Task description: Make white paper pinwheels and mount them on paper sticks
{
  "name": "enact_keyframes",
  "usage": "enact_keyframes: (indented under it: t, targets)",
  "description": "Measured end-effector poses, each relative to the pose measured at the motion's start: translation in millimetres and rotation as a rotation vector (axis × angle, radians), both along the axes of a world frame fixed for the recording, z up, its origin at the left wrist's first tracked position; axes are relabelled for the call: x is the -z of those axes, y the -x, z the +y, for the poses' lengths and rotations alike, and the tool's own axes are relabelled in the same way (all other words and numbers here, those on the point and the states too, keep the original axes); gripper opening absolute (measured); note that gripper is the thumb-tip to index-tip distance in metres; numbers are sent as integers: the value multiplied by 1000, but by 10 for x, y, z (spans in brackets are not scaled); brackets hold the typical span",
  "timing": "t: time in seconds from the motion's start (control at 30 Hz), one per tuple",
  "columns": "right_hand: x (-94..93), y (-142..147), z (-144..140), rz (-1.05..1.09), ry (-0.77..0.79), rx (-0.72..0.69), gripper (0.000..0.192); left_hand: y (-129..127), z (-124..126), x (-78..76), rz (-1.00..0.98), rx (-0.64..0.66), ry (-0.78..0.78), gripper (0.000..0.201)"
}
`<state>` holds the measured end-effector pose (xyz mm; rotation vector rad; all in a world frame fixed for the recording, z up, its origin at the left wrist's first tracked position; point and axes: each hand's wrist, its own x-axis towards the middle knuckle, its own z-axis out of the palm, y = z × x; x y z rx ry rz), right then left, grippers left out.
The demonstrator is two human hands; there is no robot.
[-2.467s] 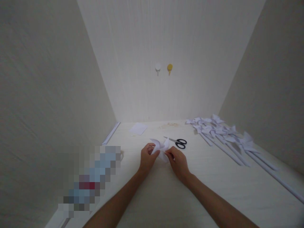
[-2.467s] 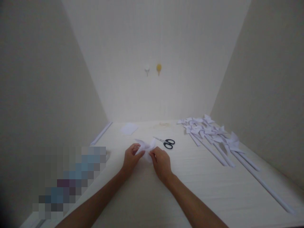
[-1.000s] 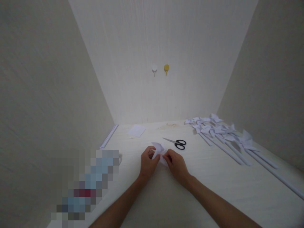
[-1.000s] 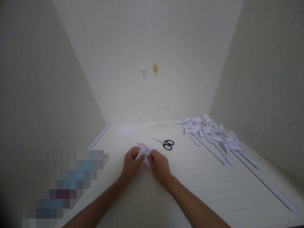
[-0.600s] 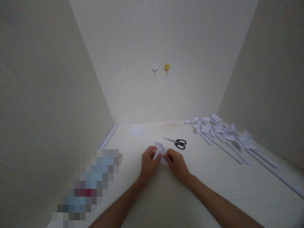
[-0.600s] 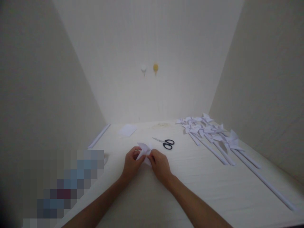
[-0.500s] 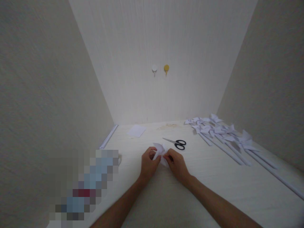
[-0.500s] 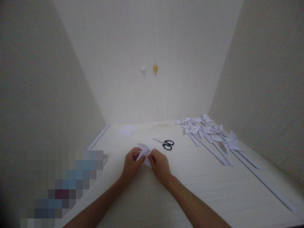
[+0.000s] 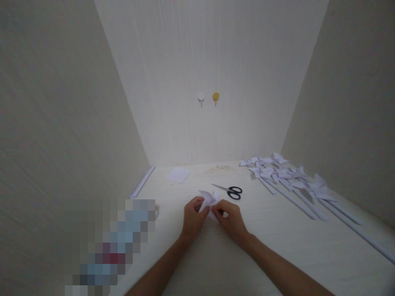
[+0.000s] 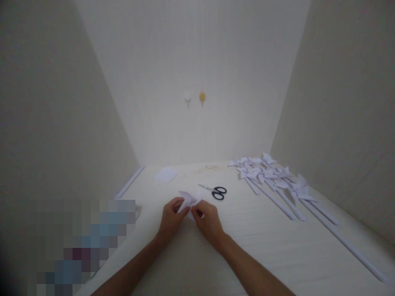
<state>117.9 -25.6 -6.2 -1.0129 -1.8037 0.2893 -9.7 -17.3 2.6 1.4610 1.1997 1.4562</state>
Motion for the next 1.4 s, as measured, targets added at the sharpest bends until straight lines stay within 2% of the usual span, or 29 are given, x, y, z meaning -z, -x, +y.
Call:
enact_keyframes:
  t: [0.33, 0.73, 1.17, 1.4]
  targets:
    - [-16, 0, -7, 43, -34, -131, 17, 18, 5, -8, -20, -31, -3, 18]
    - [52, -15, 30, -94, 39, 37, 15, 40, 29, 22, -17, -49, 6, 17]
    - [54, -21, 41, -58, 14, 47, 12, 45, 66, 38, -68, -58, 49, 20]
    - [78, -16, 49, -61, 52, 46, 13, 32, 39, 10, -12, -50, 24, 19]
